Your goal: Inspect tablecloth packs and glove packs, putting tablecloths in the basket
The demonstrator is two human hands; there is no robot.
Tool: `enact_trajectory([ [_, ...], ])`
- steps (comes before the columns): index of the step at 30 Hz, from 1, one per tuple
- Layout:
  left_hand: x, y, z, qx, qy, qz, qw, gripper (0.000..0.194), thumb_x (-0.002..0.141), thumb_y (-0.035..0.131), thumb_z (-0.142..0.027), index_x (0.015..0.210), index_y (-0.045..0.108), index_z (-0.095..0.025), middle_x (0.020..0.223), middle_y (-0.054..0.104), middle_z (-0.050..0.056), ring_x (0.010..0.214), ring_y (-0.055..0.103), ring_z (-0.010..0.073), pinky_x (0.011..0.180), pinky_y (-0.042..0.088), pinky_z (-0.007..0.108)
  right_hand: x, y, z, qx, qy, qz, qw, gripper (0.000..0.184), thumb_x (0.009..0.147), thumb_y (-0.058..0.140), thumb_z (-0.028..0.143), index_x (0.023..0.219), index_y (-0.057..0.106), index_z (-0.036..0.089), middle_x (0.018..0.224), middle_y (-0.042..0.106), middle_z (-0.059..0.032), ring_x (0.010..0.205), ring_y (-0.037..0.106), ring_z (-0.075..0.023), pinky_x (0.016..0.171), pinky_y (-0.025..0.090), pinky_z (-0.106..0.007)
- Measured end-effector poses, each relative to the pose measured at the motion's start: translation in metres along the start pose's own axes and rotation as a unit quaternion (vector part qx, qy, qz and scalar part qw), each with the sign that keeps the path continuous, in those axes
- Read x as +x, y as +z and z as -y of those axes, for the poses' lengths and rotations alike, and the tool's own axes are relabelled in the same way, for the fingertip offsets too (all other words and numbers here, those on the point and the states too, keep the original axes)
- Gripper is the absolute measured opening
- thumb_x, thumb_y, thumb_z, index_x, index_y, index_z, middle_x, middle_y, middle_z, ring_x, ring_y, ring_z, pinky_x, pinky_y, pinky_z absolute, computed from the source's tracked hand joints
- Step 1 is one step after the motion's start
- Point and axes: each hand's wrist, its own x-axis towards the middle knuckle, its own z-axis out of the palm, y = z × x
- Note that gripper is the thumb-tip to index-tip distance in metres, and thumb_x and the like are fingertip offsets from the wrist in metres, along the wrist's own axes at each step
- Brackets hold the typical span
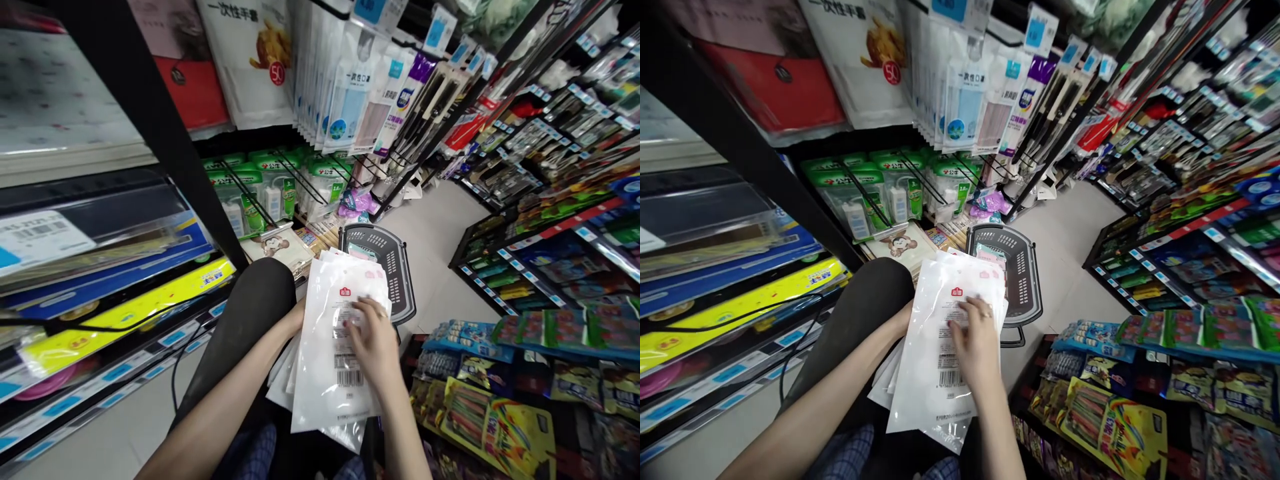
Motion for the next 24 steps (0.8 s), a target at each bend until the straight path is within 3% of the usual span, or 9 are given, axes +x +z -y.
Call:
enact_trajectory([
  [3,-0.003,0.003,-0.003,0.031,0.010,-0.035,0.999,0.035,0.056,0.070,-0.024,0.089,0.063,-0.015,0.079,0.067,0.006,0.088,0.057,0.0266,0.075,0.044,0.034,-0.017,-0.029,-0.030,-0.072,0.158,-0.043,0.984,0.043,0.069,0.057,0.044,0.102,0.049,0.018,0.100,0.055,-0.0116,0.094,0.051,-0.0279,0.073,0.042,-0.038],
  [6,-0.007,0.009,-0.010,0.036,0.006,-0.013,0.999,0.033,0.058,0.069,-0.023,0.089,0.063,-0.013,0.085,0.067,0.008,0.086,0.058,0.0262,0.075,0.044,0.035,-0.028,-0.039,-0.049,-0.036,0.257,0.037,0.965,0.039,0.068,0.054,0.052,0.088,0.051,0.019,0.075,0.058,-0.0048,0.067,0.055,-0.0220,0.056,0.040,-0.030],
  [9,-0.011,0.013,-0.014,0.024,-0.024,0.008,0.999,0.033,0.061,0.067,-0.025,0.091,0.063,-0.013,0.088,0.067,0.009,0.085,0.059,0.0258,0.075,0.045,0.036,-0.033,-0.032,-0.053,-0.008,0.253,0.067,0.965,0.033,0.071,0.050,0.053,0.067,0.049,0.020,0.059,0.055,0.0000,0.055,0.051,-0.0177,0.051,0.034,-0.026],
  [14,-0.012,0.013,-0.014,-0.003,-0.021,-0.011,1.000,0.033,0.058,0.070,-0.028,0.087,0.064,-0.014,0.081,0.068,0.007,0.083,0.060,0.0257,0.074,0.045,0.035,-0.038,-0.015,-0.043,-0.030,0.264,-0.073,0.961,0.028,0.077,0.046,0.046,0.066,0.051,0.021,0.061,0.060,-0.0018,0.054,0.052,-0.0172,0.051,0.032,-0.025],
  [19,-0.013,0.015,-0.016,-0.102,-0.056,0.042,0.992,0.051,0.066,0.052,-0.058,0.086,0.065,-0.013,0.076,0.069,0.010,0.077,0.062,0.0271,0.068,0.047,0.036,-0.041,-0.006,-0.040,-0.040,0.265,-0.127,0.955,0.024,0.079,0.044,0.041,0.069,0.051,0.021,0.063,0.061,-0.0031,0.053,0.052,-0.0177,0.051,0.031,-0.024],
  [21,-0.015,0.016,-0.017,-0.088,-0.046,0.023,0.995,0.046,0.062,0.060,-0.052,0.085,0.065,-0.012,0.074,0.070,0.009,0.070,0.063,0.0252,0.063,0.048,0.034,-0.040,-0.004,-0.039,-0.042,0.259,-0.130,0.956,0.024,0.079,0.044,0.041,0.069,0.051,0.021,0.063,0.061,-0.0027,0.054,0.052,-0.0178,0.052,0.031,-0.025],
  [24,-0.017,0.015,-0.019,-0.029,-0.046,0.007,0.998,0.037,0.053,0.073,-0.028,0.085,0.065,-0.011,0.076,0.070,0.008,0.065,0.064,0.0236,0.062,0.048,0.032,-0.038,-0.005,-0.040,-0.029,0.257,-0.133,0.957,0.024,0.078,0.045,0.042,0.068,0.051,0.020,0.059,0.059,-0.0015,0.053,0.050,-0.0170,0.052,0.031,-0.024],
])
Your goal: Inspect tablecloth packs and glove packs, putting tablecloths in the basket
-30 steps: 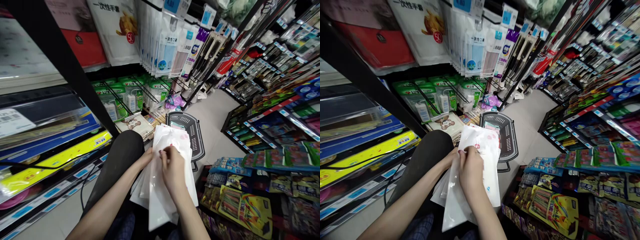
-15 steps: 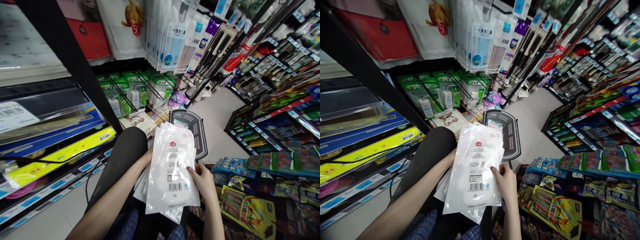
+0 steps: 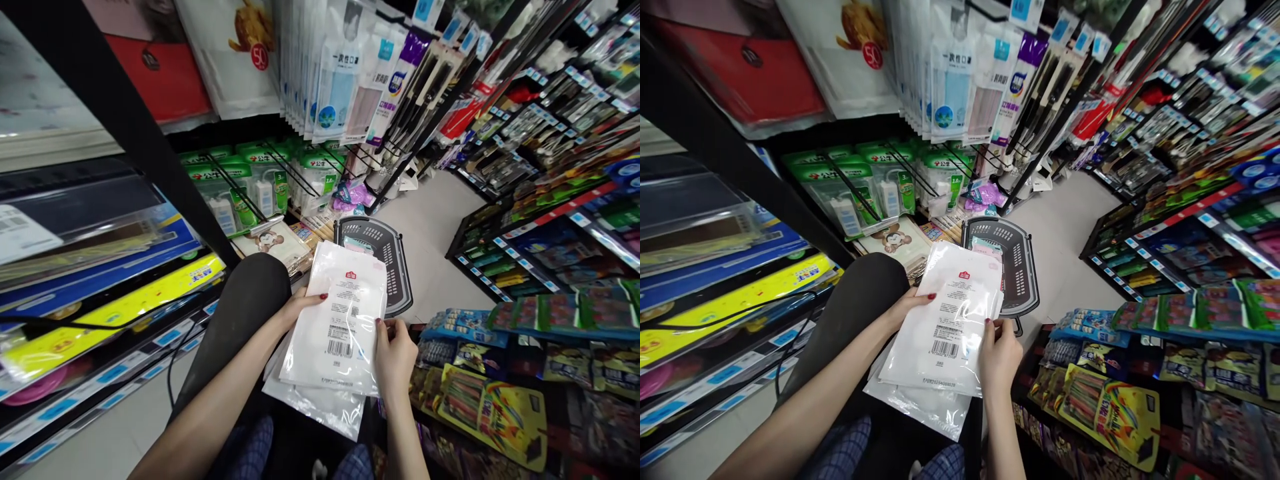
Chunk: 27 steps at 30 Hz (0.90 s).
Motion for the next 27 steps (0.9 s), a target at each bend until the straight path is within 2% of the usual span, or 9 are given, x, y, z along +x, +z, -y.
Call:
enact_trajectory([
  [2,0.000,-0.001,-0.001,0.028,-0.007,0.011,1.000,0.037,0.053,0.073,-0.021,0.087,0.065,-0.010,0.078,0.070,0.010,0.068,0.064,0.0246,0.065,0.048,0.033,0.004,-0.001,-0.005,0.031,0.000,0.005,1.000,0.025,0.078,0.046,0.042,0.067,0.051,0.020,0.058,0.057,-0.0009,0.054,0.049,-0.0163,0.052,0.032,-0.024],
  [6,0.001,-0.003,0.000,0.040,-0.008,0.035,0.999,0.036,0.056,0.071,-0.020,0.090,0.065,-0.009,0.080,0.070,0.011,0.072,0.064,0.0256,0.071,0.048,0.036,0.019,0.000,-0.031,0.159,0.021,0.030,0.987,0.028,0.078,0.042,0.042,0.064,0.049,0.019,0.053,0.049,0.0027,0.050,0.045,-0.0133,0.050,0.034,-0.023],
  [11,0.002,-0.003,0.001,0.029,-0.006,0.041,0.999,0.037,0.055,0.071,-0.018,0.091,0.065,-0.010,0.081,0.070,0.011,0.074,0.064,0.0272,0.072,0.048,0.037,0.030,0.010,-0.057,0.218,0.034,0.138,0.965,0.023,0.070,0.053,0.040,0.067,0.051,0.017,0.053,0.048,0.0042,0.048,0.041,-0.0107,0.046,0.033,-0.021],
  [16,0.000,-0.002,-0.001,0.012,-0.012,0.039,0.999,0.036,0.053,0.071,-0.016,0.089,0.066,-0.011,0.083,0.070,0.010,0.075,0.064,0.0273,0.074,0.047,0.038,0.025,0.017,-0.057,0.287,0.044,0.152,0.945,0.020,0.068,0.056,0.035,0.068,0.049,0.016,0.051,0.042,0.0070,0.046,0.036,-0.0086,0.045,0.031,-0.021],
  [21,0.000,-0.001,-0.002,0.001,-0.026,0.038,0.999,0.036,0.053,0.071,-0.015,0.089,0.066,-0.011,0.080,0.070,0.009,0.072,0.064,0.0266,0.074,0.047,0.038,0.024,0.014,-0.053,0.311,0.044,0.184,0.931,0.021,0.069,0.055,0.032,0.060,0.043,0.018,0.050,0.036,0.0083,0.045,0.031,-0.0072,0.044,0.026,-0.020],
  [25,0.000,0.000,-0.003,-0.002,-0.038,0.030,0.999,0.035,0.052,0.071,-0.015,0.087,0.065,-0.010,0.080,0.070,0.010,0.070,0.064,0.0260,0.071,0.047,0.038,0.023,0.013,-0.049,0.355,0.045,0.145,0.922,0.025,0.071,0.055,0.031,0.056,0.039,0.018,0.054,0.033,0.0079,0.050,0.031,-0.0074,0.048,0.027,-0.019],
  [27,0.000,0.000,-0.004,-0.006,-0.034,0.031,0.999,0.035,0.052,0.071,-0.014,0.086,0.065,-0.009,0.080,0.070,0.010,0.069,0.064,0.0251,0.069,0.048,0.036,0.021,0.013,-0.047,0.395,0.062,0.123,0.908,0.026,0.070,0.057,0.031,0.056,0.038,0.018,0.054,0.034,0.0077,0.051,0.033,-0.0076,0.049,0.028,-0.019],
])
